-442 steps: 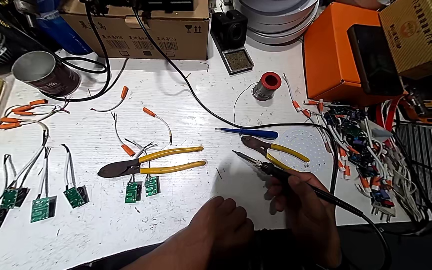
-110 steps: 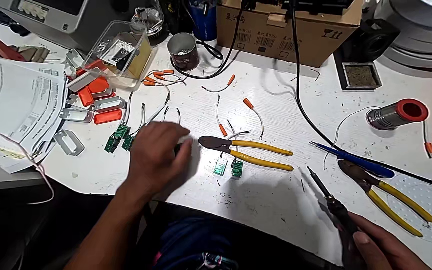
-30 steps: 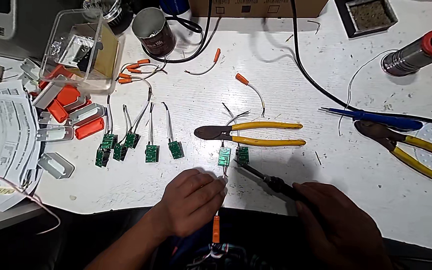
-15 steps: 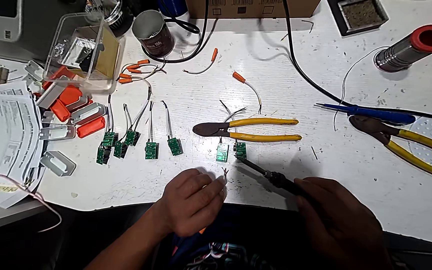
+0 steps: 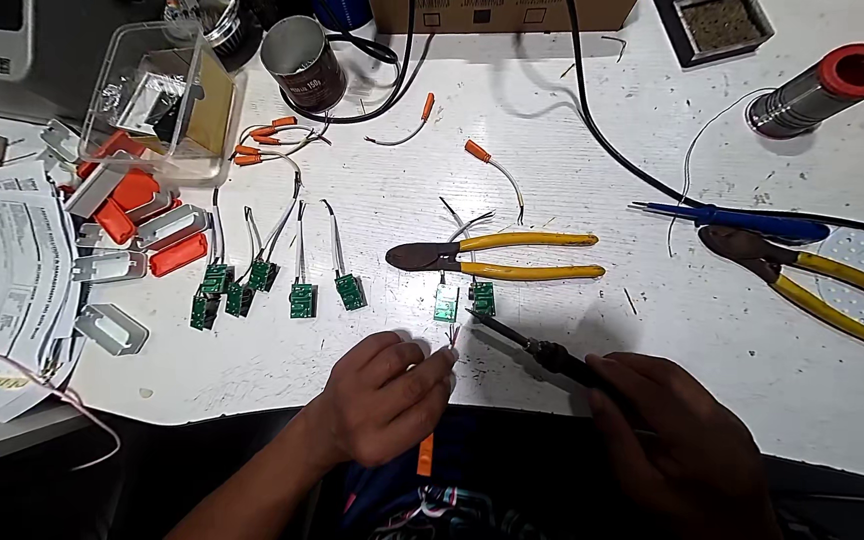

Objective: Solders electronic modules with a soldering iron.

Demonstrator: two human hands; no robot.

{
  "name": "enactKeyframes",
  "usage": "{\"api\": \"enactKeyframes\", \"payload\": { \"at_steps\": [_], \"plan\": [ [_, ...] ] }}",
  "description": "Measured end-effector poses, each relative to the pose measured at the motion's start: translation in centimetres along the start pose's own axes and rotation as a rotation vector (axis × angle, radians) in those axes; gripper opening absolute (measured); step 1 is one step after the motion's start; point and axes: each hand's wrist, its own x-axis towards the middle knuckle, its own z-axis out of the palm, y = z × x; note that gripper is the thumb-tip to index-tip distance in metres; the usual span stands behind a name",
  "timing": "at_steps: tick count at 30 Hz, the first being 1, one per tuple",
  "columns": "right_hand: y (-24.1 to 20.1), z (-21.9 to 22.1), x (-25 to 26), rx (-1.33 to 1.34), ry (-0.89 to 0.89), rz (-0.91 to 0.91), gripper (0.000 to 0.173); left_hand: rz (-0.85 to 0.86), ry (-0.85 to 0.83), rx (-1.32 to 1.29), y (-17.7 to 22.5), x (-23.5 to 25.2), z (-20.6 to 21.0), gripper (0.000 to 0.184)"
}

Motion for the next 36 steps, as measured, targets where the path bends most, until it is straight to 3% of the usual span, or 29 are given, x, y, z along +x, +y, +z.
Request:
{"api": "enactKeyframes", "payload": {
  "at_steps": [9, 17, 23, 36],
  "plan": [
    [0.7, -0.7, 1.8, -0.109, -0.052, -0.117, 0.027, -0.046, 0.022, -0.019, -0.4, -0.2, 0.2, 0.009],
    [1.4, -2.8, 6.9, -0.228, -0.163, -0.358, 0.023, -0.055, 0.023, 0.000, -0.5, -0.2, 0.4, 0.009],
    [3.1, -2.3, 10.8, -0.148, -0.202, -0.534, 0.027, -0.057, 0.021, 0.014, -0.4, -0.2, 0.6, 0.010],
    [4.5, -1.9, 10.5, -0.086, -0.266, -0.571, 0.030, -0.072, 0.015, 0.018, -0.3, -0.2, 0.5, 0.010]
  ]
}}
